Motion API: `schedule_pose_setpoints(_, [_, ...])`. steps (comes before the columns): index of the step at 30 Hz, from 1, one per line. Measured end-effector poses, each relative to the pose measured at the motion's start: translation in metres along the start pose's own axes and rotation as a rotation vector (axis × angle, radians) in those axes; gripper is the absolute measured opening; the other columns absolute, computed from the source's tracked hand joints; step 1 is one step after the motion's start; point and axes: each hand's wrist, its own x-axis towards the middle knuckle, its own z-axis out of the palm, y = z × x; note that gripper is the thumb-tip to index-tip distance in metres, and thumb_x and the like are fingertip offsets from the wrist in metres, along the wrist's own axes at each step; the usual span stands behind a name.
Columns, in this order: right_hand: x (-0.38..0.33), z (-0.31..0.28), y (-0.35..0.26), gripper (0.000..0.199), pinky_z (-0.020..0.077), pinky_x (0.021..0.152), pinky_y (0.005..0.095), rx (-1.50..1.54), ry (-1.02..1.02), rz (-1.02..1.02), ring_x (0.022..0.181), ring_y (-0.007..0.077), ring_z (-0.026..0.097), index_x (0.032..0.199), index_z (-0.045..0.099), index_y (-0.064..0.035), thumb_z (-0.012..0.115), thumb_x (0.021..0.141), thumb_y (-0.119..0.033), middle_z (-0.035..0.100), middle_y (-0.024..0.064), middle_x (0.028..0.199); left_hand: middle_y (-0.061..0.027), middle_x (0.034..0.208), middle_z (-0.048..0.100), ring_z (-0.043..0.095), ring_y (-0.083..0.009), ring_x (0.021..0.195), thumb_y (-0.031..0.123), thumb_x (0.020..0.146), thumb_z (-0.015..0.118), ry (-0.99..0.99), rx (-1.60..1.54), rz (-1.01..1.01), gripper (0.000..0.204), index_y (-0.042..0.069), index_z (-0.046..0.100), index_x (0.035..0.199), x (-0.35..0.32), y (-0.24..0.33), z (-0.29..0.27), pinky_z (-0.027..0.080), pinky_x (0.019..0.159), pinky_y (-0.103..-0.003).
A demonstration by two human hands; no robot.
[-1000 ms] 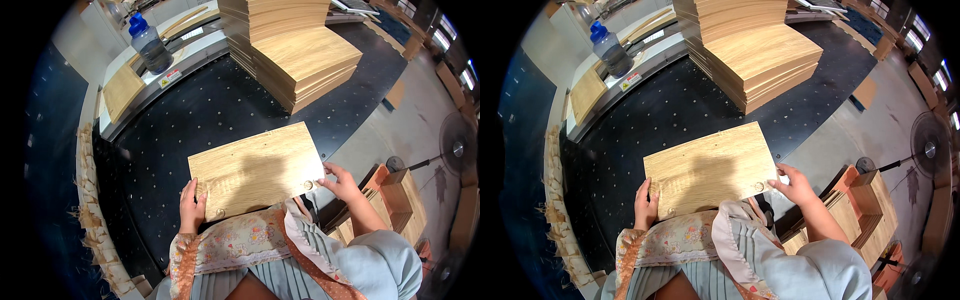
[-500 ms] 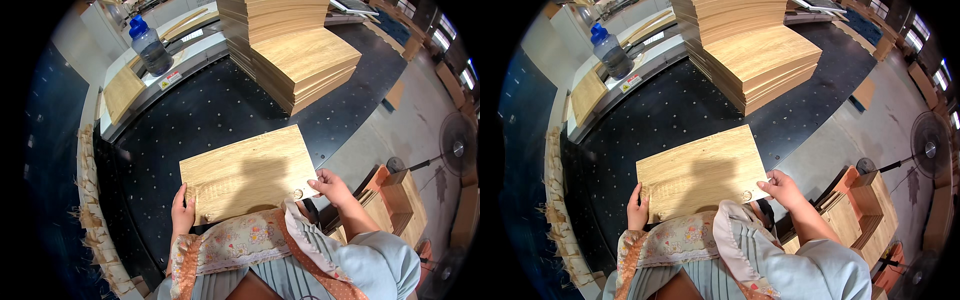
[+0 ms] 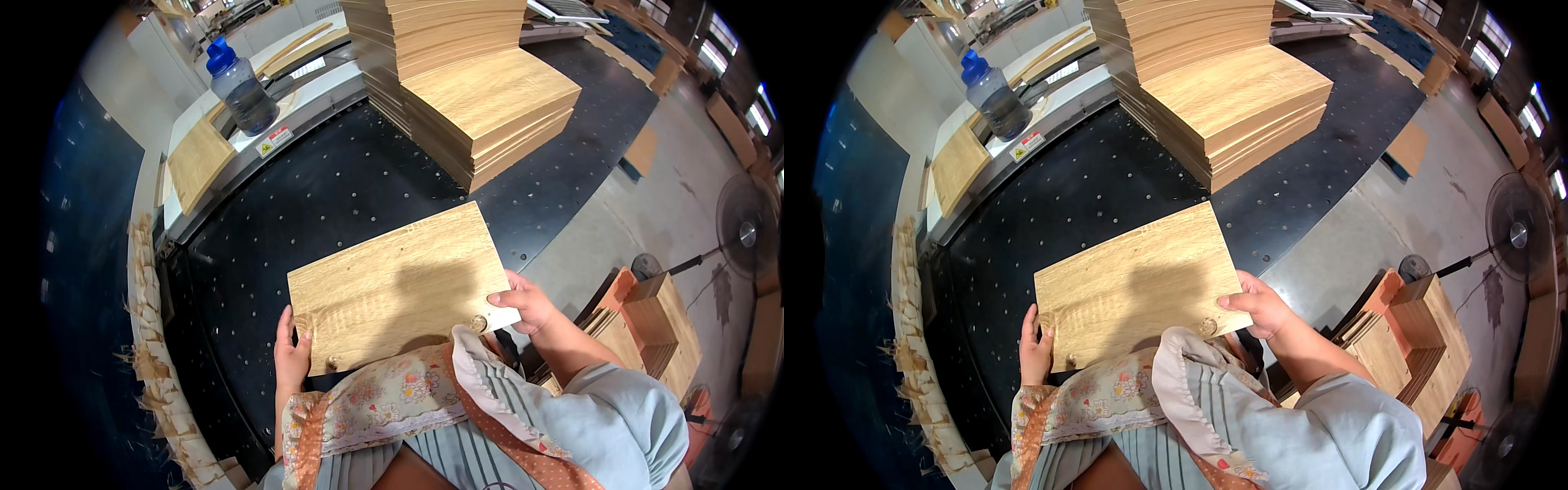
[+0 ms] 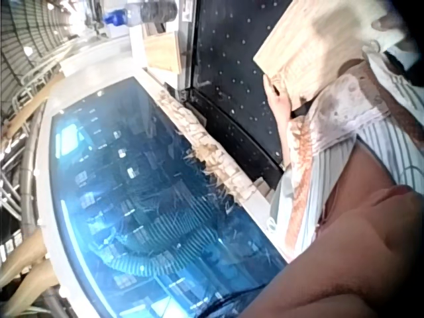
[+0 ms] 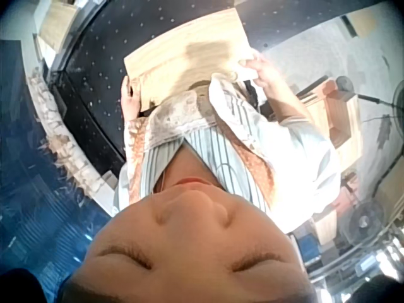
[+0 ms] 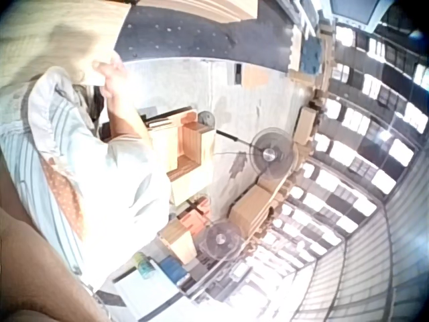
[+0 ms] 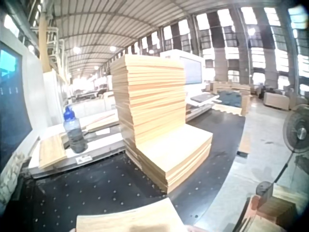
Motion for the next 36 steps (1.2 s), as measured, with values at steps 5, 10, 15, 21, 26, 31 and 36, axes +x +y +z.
schedule_pose_setpoints(5, [-0.013, -0.001, 0.007, 0.057, 0.0404, 0.095, 0.0312, -0.034, 0.031, -0.121, 0.112, 0.0173, 0.052, 0.128, 0.042, 0.0026, 0.063, 0.076, 0.0, 0.055, 0.0119, 0.122, -0.014, 0.121, 0.053, 0.051, -0.0186, 0.112, 0.0, 0.087, 0.053, 0.002, -0.418, -0.158, 0.062, 0.002, 0.024, 0.141, 0.016, -0.002, -0.007, 0.04, 0.095, -0.03])
schedule_pose_setpoints(10, [-0.015, -0.014, 0.01, 0.058, 0.0413, 0.092, 0.0295, -0.168, -0.045, -0.186, 0.108, 0.0141, 0.051, 0.127, 0.042, 0.0029, 0.067, 0.075, -0.002, 0.056, 0.0082, 0.117, -0.0153, 0.122, 0.054, 0.056, -0.0249, 0.107, 0.013, 0.091, 0.05, -0.088, -0.651, -0.28, 0.042, 0.0, 0.041, 0.129, 0.028, 0.02, 0.002, 0.046, 0.091, -0.037])
schedule_pose_setpoints(15, [-0.038, -0.04, 0.009, 0.054, 0.0429, 0.09, 0.0297, -0.194, -0.019, -0.17, 0.105, 0.014, 0.052, 0.124, 0.046, 0.0002, 0.068, 0.075, -0.002, 0.057, 0.0061, 0.113, -0.0161, 0.129, 0.048, 0.05, -0.0284, 0.116, 0.017, 0.089, 0.055, -0.136, -0.696, -0.215, 0.055, 0.002, 0.032, 0.137, 0.034, 0.048, 0.018, 0.044, 0.096, -0.041])
schedule_pose_setpoints(21, [-0.07, -0.08, 0.03, 0.057, 0.0432, 0.093, 0.0315, -0.163, 0.052, -0.239, 0.105, 0.0151, 0.054, 0.123, 0.048, -0.001, 0.069, 0.07, 0.002, 0.06, 0.0066, 0.112, -0.0148, 0.131, 0.047, 0.049, -0.0284, 0.117, 0.015, 0.079, 0.07, -0.237, -0.589, -0.01, 0.073, 0.005, 0.029, 0.138, 0.041, 0.08, 0.044, 0.042, 0.098, -0.042])
schedule_pose_setpoints(26, [-0.105, -0.1, 0.024, 0.058, 0.045, 0.09, 0.0322, -0.184, 0.149, -0.246, 0.098, 0.0157, 0.058, 0.119, 0.05, -0.0021, 0.072, 0.066, 0.002, 0.062, 0.006, 0.108, -0.0138, 0.129, 0.047, 0.049, -0.0258, 0.116, 0.019, 0.078, 0.072, -0.38, -0.414, 0.161, 0.077, 0.005, 0.027, 0.14, 0.047, 0.101, 0.058, 0.039, 0.099, -0.04])
schedule_pose_setpoints(31, [-0.138, -0.114, -0.017, 0.051, 0.0474, 0.084, 0.031, -0.225, 0.248, -0.447, 0.095, 0.0153, 0.059, 0.107, 0.052, -0.0051, 0.076, 0.063, 0.001, 0.062, 0.0082, 0.104, -0.0116, 0.124, 0.049, 0.05, -0.0228, 0.112, 0.03, 0.071, 0.079, -0.428, -0.197, 0.227, 0.089, 0.0, 0.028, 0.138, 0.051, 0.135, 0.086, 0.038, 0.096, -0.035])
schedule_pose_setpoints(36, [-0.164, -0.089, -0.065, 0.053, 0.0463, 0.087, 0.0359, -1.182, 0.422, -0.291, 0.099, 0.0279, 0.059, 0.116, 0.053, -0.0031, 0.075, 0.071, -0.019, 0.062, 0.0132, 0.107, -0.0118, 0.123, 0.049, 0.05, -0.0227, 0.111, 0.032, 0.069, 0.079, -0.503, -0.123, 0.233, 0.092, 0.0, 0.028, 0.138, 0.062, 0.158, 0.117, 0.038, 0.096, -0.035])
